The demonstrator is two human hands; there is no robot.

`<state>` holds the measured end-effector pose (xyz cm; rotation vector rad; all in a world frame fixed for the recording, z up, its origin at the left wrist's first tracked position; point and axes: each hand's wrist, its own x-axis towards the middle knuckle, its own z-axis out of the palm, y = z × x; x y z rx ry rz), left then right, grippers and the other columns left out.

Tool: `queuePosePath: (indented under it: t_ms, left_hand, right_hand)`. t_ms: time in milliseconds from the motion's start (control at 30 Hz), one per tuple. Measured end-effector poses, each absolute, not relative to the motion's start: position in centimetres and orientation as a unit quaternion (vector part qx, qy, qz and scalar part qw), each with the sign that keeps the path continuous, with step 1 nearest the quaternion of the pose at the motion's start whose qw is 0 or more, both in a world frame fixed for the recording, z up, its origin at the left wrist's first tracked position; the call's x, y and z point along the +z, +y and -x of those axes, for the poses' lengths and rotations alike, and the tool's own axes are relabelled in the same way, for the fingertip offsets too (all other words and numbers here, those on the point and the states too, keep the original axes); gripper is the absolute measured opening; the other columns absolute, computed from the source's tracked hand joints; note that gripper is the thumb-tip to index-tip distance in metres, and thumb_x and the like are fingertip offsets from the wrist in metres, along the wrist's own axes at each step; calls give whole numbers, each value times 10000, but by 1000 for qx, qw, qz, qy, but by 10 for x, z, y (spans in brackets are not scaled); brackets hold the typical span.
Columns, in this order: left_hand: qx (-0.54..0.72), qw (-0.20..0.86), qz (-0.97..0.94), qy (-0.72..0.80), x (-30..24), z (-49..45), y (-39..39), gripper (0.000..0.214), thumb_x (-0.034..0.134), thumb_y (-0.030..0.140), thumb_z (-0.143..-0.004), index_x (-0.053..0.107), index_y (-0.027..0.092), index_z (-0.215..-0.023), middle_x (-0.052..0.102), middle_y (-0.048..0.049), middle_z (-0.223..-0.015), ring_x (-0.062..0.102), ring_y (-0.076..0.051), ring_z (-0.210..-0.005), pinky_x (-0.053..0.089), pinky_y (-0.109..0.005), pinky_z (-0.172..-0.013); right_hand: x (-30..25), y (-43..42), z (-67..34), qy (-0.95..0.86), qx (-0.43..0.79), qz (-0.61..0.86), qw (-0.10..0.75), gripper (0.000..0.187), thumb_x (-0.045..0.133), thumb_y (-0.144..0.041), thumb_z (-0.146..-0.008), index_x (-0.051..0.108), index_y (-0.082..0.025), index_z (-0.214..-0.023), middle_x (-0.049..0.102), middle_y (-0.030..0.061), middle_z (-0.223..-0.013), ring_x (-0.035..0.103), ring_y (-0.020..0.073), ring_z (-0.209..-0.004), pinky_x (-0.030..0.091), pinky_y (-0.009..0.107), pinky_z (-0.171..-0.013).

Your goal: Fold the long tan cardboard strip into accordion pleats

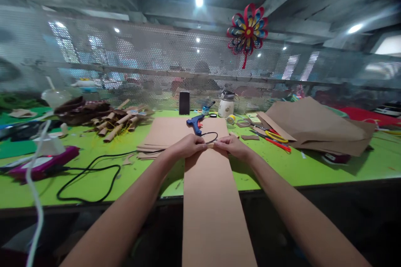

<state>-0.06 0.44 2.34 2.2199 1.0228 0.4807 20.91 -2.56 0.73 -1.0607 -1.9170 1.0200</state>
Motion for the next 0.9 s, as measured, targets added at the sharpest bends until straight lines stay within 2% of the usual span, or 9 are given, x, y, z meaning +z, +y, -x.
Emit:
queuePosePath:
  t_ms: [233, 567, 700, 900]
  left_hand:
    - [180, 346, -840, 378, 28, 4, 1, 417, 489, 540, -754, 567, 135, -696, 439, 28, -602, 355, -93, -551, 262, -214, -513]
    - [137, 466, -779, 398, 44, 8, -14, 511, 556, 645, -673, 521, 135, -655, 408, 45, -545, 320, -76, -503, 212, -215, -491]
    - [145, 472, -770, 405, 39, 7, -9, 503, 582, 639, -656, 468, 153, -594, 337, 66, -469, 266, -64, -441, 171, -224, -466]
    - [175, 468, -763, 409, 29, 7, 2, 484, 613, 622, -633, 479, 158, -604, 366, 64, -460, 298, -72, -442, 190, -219, -464]
  right_hand:
    - [8, -27, -209, -753, 394, 386, 359, 475, 524, -532, -791, 443, -148, -525, 365, -40, -468, 287, 65, -460, 212, 221, -466]
    - [7, -26, -212, -732, 366, 433, 378, 481, 562, -585, -708, 589, -111, -632, 366, -33, -507, 270, 71, -487, 197, 217, -457]
    - [3, -22, -214, -727, 353, 444, 386, 472, 566, -561, -718, 637, -96, -683, 408, -14, -540, 298, 77, -515, 222, 211, -465]
    - [0, -19, -216, -725, 372, 426, 393, 454, 577, -529, -727, 652, -81, -718, 381, -27, -523, 283, 70, -494, 203, 216, -460]
